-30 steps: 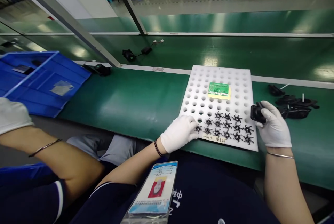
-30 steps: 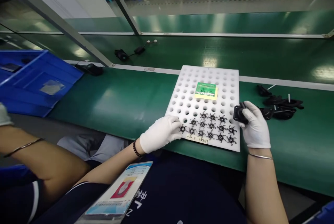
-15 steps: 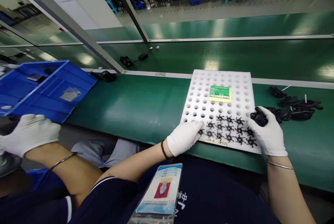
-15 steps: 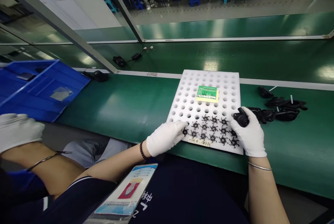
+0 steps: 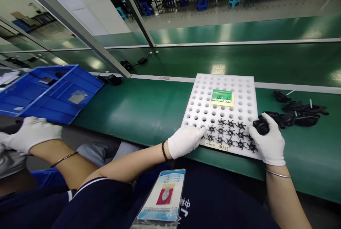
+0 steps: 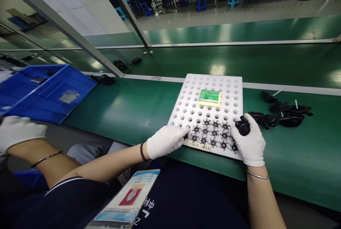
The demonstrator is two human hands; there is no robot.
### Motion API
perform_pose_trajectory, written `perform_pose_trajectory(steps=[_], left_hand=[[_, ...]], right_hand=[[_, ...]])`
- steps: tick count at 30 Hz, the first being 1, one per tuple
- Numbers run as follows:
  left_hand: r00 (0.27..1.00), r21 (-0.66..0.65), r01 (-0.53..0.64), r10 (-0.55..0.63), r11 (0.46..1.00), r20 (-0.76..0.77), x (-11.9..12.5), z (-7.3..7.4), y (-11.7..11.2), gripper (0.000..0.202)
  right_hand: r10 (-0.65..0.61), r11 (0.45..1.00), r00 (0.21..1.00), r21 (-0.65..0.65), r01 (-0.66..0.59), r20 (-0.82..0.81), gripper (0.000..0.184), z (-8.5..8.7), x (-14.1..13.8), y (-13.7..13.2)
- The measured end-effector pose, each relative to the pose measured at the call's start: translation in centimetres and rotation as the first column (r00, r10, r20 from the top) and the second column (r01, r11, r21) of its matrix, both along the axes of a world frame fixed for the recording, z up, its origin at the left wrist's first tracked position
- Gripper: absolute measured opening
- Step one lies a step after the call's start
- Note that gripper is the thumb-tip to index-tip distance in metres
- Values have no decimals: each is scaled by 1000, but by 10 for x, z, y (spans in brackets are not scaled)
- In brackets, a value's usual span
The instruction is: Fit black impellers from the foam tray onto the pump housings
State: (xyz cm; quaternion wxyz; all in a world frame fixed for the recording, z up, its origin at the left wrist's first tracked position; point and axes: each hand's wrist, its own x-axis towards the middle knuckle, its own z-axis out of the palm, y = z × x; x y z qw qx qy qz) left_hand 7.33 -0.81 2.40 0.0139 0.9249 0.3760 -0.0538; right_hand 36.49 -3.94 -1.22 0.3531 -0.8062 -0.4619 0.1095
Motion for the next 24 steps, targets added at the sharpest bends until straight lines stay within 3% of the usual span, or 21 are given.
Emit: perform_pose_trajectory(steps=[4, 6, 7, 9, 11, 13, 14, 15, 17, 19, 21, 22, 24], left_hand=[[958, 59, -113, 93, 992, 271, -17, 10, -6, 25], [846, 35, -211, 165, 977, 507, -25, 16, -12, 28], [749, -10, -251, 201, 968, 631, -25, 18, -15, 29], [492, -164, -263, 279, 951, 825, -18, 16, -21, 30], [224, -335, -166, 366, 928, 903, 3, 7, -26, 30], [44, -430, -39, 432, 902, 901, 31, -5, -29, 30], [4, -439, 8, 439, 899, 899, 44, -10, -30, 29], [0, -422, 47, 423, 905, 906, 56, -15, -30, 29], [63, -301, 111, 296, 947, 953, 72, -24, -29, 34], [139, -125, 190, 99, 974, 985, 75, -29, -27, 44], [164, -40, 277, -7, 960, 986, 70, -32, -26, 50], [161, -60, 307, 10, 950, 987, 66, -33, -25, 49], [164, -209, 337, 162, 918, 973, 60, -34, -25, 46]], right_hand=[[112, 993, 993, -17, -113, -36, 64, 5, 8, -1], [147, 988, 958, 91, -128, -247, 67, 13, 8, -1], [167, 978, 904, 183, -101, -392, 69, 18, 5, -1], [261, 930, 735, 368, -16, -626, 66, 31, -9, -2], [423, 849, 478, 521, 88, -770, 58, 44, -32, -2], [553, 786, 175, 580, 213, -814, 53, 54, -59, -3], [587, 775, 29, 571, 270, -809, 49, 58, -72, -4], [594, 780, -75, 550, 298, -801, 47, 61, -82, -5], [577, 802, -148, 522, 289, -804, 50, 65, -93, -6], [582, 801, -147, 532, 276, -800, 53, 65, -93, -6], [597, 790, -116, 556, 259, -794, 52, 64, -90, -6], [600, 787, -99, 563, 252, -794, 52, 63, -89, -5], [600, 786, -65, 571, 238, -798, 52, 60, -91, -3]])
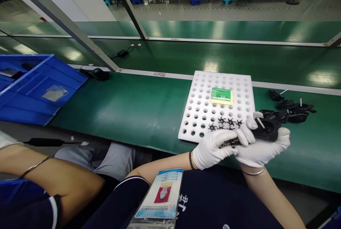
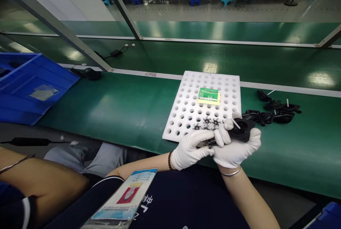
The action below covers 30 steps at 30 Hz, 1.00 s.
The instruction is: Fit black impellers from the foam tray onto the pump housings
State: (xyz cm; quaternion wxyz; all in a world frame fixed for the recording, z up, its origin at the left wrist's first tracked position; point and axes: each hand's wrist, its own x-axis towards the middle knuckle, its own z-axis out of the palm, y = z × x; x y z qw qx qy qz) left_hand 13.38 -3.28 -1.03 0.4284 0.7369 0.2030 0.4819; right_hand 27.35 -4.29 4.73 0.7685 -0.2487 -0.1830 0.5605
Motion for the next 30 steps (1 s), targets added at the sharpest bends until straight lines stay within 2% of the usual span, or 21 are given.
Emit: perform_pose_trajectory(steps=[2, 3, 4, 6, 7, 8, 9, 10, 11, 13, 14, 15, 17, 18, 20, 22, 23, 24, 26, 28, 30], left_hand=[[1000, -264, 2, 0, 964, 5, -3, 0, 0, 43], [1000, -419, 28, -23, 908, 18, -3, 0, 1, 45], [996, -567, 84, -60, 819, 60, -4, 0, 1, 48], [966, -776, 257, -157, 576, 203, -5, 2, 3, 54], [941, -817, 335, -204, 469, 268, -6, 3, 4, 56], [924, -831, 374, -241, 412, 297, -7, 4, 5, 57], [926, -830, 366, -256, 421, 279, -9, 6, 5, 55], [945, -810, 313, -247, 496, 214, -11, 7, 5, 50], [972, -752, 218, -205, 621, 113, -13, 7, 5, 43], [994, -466, 8, -59, 884, -96, -16, 7, 5, 29], [985, -256, -51, 7, 965, -170, -17, 6, 5, 23], [973, -41, -70, 59, 997, -225, -18, 5, 6, 17], [948, 287, -27, 115, 958, -296, -22, 2, 10, 11], [941, 366, 0, 124, 931, -316, -24, 1, 12, 13], [946, 347, -58, 163, 936, -280, -30, 0, 16, 12], [963, 44, -213, 217, 976, -157, -35, 2, 19, 6], [969, -192, -245, 233, 950, -87, -37, 4, 21, 17], [973, -424, -213, 229, 880, -14, -37, 6, 23, 30], [977, -729, 13, 146, 685, 154, -37, 9, 26, 50], [940, -813, 249, 70, 526, 333, -33, 10, 27, 60], [891, -819, 395, 45, 416, 452, -27, 10, 26, 61]], right_hand=[[-41, 999, 998, 25, 40, 43, 50, -5, -7, 0], [-73, 996, 994, 64, 67, 80, 48, -8, -12, 0], [-107, 988, 985, 122, 91, 133, 47, -11, -16, -1], [-161, 959, 948, 270, 84, 276, 48, -17, -23, -4], [-172, 942, 924, 332, 52, 342, 51, -19, -26, -6], [-167, 931, 907, 363, 16, 387, 52, -21, -28, -7], [-155, 929, 903, 369, -4, 400, 53, -21, -29, -6], [-145, 935, 915, 355, 2, 376, 51, -21, -29, -5], [-134, 949, 937, 313, 28, 322, 49, -21, -29, -3], [-78, 987, 981, 149, 52, 176, 45, -19, -27, 4], [-34, 998, 994, 54, 29, 103, 45, -18, -25, 8], [14, 999, 999, -31, -13, 35, 45, -16, -22, 12], [108, 983, 992, -143, -116, -62, 44, -14, -14, 17], [131, 976, 987, -160, -145, -95, 44, -12, -8, 19], [164, 970, 976, -157, -186, -143, 43, -6, 4, 21], [186, 969, 967, -127, -210, -176, 42, -1, 16, 23], [194, 970, 963, -112, -217, -186, 42, 0, 19, 24], [195, 971, 962, -102, -217, -190, 41, 2, 21, 25], [157, 977, 969, -115, -181, -190, 40, 1, 16, 28], [53, 982, 983, -169, -84, -178, 41, -1, 3, 31], [-68, 976, 983, -216, 30, -170, 42, -2, -14, 33]])
